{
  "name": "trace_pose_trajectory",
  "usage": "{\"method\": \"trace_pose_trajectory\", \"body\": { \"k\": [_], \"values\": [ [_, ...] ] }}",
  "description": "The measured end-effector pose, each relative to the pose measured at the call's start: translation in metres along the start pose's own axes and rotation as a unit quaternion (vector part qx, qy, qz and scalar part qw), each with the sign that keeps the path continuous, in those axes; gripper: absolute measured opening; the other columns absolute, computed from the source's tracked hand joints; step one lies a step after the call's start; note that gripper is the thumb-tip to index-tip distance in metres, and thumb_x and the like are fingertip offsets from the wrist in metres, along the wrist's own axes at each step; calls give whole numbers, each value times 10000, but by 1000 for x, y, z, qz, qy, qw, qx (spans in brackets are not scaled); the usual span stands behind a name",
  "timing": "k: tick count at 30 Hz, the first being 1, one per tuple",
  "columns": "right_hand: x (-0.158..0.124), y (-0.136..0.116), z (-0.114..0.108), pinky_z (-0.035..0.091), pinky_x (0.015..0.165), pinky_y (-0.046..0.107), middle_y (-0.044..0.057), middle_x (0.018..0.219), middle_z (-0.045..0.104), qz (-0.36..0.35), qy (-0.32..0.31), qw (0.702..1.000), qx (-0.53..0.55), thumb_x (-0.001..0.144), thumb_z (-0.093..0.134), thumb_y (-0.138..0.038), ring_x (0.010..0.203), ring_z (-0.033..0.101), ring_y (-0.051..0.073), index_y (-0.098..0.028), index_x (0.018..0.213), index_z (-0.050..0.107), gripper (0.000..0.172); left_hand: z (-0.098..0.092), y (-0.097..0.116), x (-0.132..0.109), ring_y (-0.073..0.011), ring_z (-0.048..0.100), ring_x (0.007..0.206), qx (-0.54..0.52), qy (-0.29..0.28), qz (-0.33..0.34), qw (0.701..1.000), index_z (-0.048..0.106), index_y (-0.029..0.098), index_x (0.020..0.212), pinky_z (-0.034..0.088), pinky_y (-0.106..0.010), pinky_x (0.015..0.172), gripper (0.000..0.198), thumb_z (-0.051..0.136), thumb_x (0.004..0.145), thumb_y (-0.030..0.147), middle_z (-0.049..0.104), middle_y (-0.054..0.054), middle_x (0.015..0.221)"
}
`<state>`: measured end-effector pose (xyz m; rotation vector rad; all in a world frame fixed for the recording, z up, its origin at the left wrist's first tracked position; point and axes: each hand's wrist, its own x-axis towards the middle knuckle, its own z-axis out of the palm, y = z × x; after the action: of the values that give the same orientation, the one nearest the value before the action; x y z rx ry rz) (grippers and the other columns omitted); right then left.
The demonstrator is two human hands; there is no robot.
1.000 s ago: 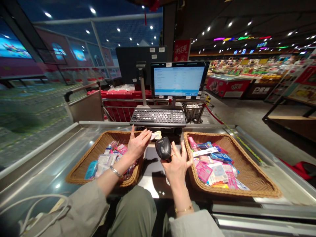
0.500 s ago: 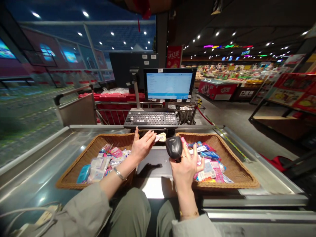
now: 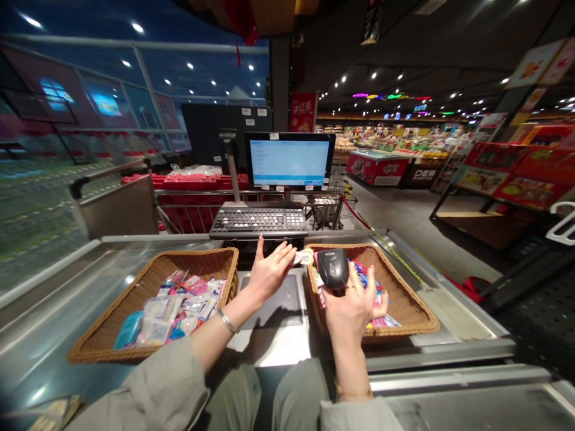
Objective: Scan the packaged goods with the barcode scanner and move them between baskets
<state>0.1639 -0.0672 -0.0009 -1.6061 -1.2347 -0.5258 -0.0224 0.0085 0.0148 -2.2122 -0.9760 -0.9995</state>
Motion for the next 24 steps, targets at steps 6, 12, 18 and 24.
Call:
{"method": "trace_pose_trajectory", "body": {
  "k": [6,12,18,24],
  "values": [
    [4,19,-1,168,1090,582,125,1131,720,13,25,999,-13,837,567,-540,1353,449,329,-199,1056,686,423,13,15,9,-211,616,1229,-20,3,5,1000,596,185,1262,-78,-580,1231,298,459,998,166,691,-68,1270],
    [9,37,-3,171,1078,594,145,1102,722,28,37,998,-29,831,546,-581,1324,470,345,-190,983,693,445,28,28,14,-217,604,1246,-40,-7,6,999,593,193,1270,-61,-590,1230,315,454,991,151,680,-79,1286],
    [13,56,-7,177,1066,588,141,1104,719,60,37,997,-43,803,557,-577,1306,476,360,-193,958,690,435,40,37,15,-215,578,1276,-48,-29,19,998,564,194,1313,-72,-601,1224,344,451,990,156,670,-81,1302],
    [16,67,-12,158,1074,585,141,1098,721,93,48,994,-44,785,591,-534,1312,473,355,-185,878,670,370,50,44,16,-218,575,1280,-57,-48,24,997,588,188,1282,-61,-606,1227,322,448,993,158,673,-82,1298]
  ]
}}
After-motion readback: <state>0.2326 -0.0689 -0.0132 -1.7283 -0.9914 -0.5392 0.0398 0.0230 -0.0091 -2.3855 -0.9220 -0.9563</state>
